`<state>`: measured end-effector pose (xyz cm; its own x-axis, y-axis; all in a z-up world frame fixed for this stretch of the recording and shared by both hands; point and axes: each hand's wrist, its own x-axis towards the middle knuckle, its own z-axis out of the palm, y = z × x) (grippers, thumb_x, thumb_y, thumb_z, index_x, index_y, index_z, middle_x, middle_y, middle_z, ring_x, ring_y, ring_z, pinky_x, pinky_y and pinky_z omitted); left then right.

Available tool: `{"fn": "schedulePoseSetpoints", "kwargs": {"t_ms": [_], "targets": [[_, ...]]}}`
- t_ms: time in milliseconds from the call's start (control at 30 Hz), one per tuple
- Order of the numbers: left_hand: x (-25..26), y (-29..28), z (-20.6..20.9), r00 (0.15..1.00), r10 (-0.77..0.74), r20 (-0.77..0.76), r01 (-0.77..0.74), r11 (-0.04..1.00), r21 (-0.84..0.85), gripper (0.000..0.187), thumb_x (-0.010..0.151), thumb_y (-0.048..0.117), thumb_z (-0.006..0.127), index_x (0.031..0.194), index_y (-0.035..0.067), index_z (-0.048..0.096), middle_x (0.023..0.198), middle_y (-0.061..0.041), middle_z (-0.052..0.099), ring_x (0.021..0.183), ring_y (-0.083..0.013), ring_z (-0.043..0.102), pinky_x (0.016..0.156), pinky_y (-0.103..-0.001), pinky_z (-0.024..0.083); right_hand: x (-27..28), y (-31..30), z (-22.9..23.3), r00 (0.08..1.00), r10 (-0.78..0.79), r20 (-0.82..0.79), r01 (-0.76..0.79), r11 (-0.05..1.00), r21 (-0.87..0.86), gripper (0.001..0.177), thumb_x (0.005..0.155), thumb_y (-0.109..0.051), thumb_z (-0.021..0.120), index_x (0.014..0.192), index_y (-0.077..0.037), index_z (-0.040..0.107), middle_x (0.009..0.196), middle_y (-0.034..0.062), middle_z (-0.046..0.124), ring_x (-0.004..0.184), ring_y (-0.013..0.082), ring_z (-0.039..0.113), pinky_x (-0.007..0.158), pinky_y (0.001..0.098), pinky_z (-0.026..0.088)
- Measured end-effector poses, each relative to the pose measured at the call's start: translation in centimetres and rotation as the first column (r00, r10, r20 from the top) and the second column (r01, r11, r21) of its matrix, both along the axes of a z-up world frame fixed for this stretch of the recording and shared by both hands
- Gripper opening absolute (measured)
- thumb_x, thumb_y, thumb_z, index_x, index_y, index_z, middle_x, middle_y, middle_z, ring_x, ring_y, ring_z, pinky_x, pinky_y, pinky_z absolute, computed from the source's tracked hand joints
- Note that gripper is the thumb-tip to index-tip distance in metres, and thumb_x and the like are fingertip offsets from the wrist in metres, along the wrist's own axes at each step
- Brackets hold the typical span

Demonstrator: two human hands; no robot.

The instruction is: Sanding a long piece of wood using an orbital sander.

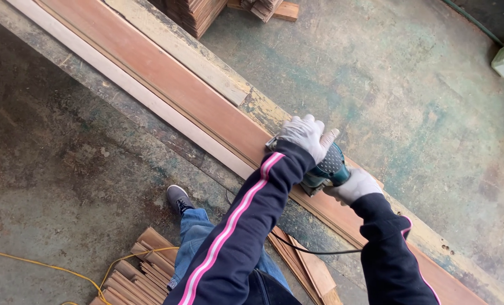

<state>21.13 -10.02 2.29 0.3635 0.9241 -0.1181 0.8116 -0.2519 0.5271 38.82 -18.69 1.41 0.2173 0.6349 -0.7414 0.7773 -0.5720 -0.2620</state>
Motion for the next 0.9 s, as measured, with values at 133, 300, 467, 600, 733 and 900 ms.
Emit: {"fn": "schedulePoseSetpoints", "kwargs": {"t_ms": [133, 300, 467, 600, 733, 900], "targets": [[3.8, -2.6, 0.9, 0.996, -0.087, -0.022, 0.085, 0.994, -0.072, 0.064, 0.099, 0.063, 0.04, 0.108, 0.008, 0.072, 0.11, -0.018, 0.067, 0.101, -0.0344, 0.065, 0.091, -0.048, 0.051, 3.9, -3.8, -0.1, 0.999, -0.04, 0.004, 0.04, 0.999, -0.001, 0.037, 0.07, -0.034, 0.087, 0.09, -0.004, 0.076, 0.069, 0.0096, 0.075, 0.058, 0.0186, 0.07, 0.06, 0.0337, 0.059], [8.3, -6.1, 0.2, 0.979, -0.206, -0.006, 0.205, 0.975, -0.082, 0.066, 0.094, 0.068, 0.045, 0.11, 0.01, 0.072, 0.113, -0.016, 0.067, 0.104, -0.033, 0.064, 0.096, -0.049, 0.045, 8.7, -8.7, -1.4, 0.995, -0.097, 0.019, 0.097, 0.995, -0.016, 0.038, 0.069, -0.033, 0.088, 0.092, -0.005, 0.077, 0.066, 0.0117, 0.075, 0.055, 0.0203, 0.069, 0.059, 0.035, 0.057], [11.4, -9.9, -1.0, 0.966, -0.259, -0.001, 0.258, 0.963, -0.083, 0.066, 0.093, 0.067, 0.048, 0.113, 0.009, 0.071, 0.114, -0.017, 0.066, 0.104, -0.0337, 0.064, 0.094, -0.05, 0.045, 12.7, -13.0, -2.7, 0.992, -0.12, 0.028, 0.121, 0.992, -0.03, 0.039, 0.068, -0.033, 0.09, 0.092, -0.005, 0.078, 0.067, 0.0115, 0.076, 0.055, 0.0205, 0.07, 0.059, 0.0354, 0.057], [12.5, -12.4, -3.0, 0.963, -0.261, 0.068, 0.264, 0.964, -0.037, 0.063, 0.091, 0.065, 0.052, 0.112, 0.009, 0.071, 0.113, -0.019, 0.065, 0.103, -0.0375, 0.063, 0.09, -0.052, 0.048, 13.9, -14.7, -2.7, 0.993, -0.089, 0.076, 0.095, 0.992, -0.078, 0.039, 0.067, -0.035, 0.091, 0.093, -0.007, 0.08, 0.069, 0.0111, 0.078, 0.06, 0.0212, 0.072, 0.064, 0.036, 0.058], [11.9, -12.7, -3.0, 0.964, -0.247, 0.099, 0.249, 0.968, -0.014, 0.064, 0.094, 0.065, 0.052, 0.114, 0.007, 0.07, 0.112, -0.02, 0.065, 0.103, -0.0379, 0.064, 0.09, -0.052, 0.048, 13.4, -14.6, -2.8, 0.991, -0.019, 0.134, 0.031, 0.996, -0.084, 0.042, 0.067, -0.039, 0.091, 0.094, -0.008, 0.08, 0.072, 0.0115, 0.079, 0.066, 0.0216, 0.075, 0.071, 0.0361, 0.058], [9.1, -10.4, -2.2, 0.965, -0.255, 0.055, 0.256, 0.966, -0.021, 0.063, 0.094, 0.063, 0.05, 0.111, 0.007, 0.07, 0.109, -0.021, 0.065, 0.098, -0.0378, 0.064, 0.091, -0.053, 0.047, 10.3, -12.4, -2.0, 0.993, 0.023, 0.112, -0.023, 1.0, -0.005, 0.044, 0.065, -0.038, 0.089, 0.095, -0.009, 0.078, 0.077, 0.011, 0.08, 0.071, 0.0238, 0.077, 0.074, 0.0375, 0.06]]}}
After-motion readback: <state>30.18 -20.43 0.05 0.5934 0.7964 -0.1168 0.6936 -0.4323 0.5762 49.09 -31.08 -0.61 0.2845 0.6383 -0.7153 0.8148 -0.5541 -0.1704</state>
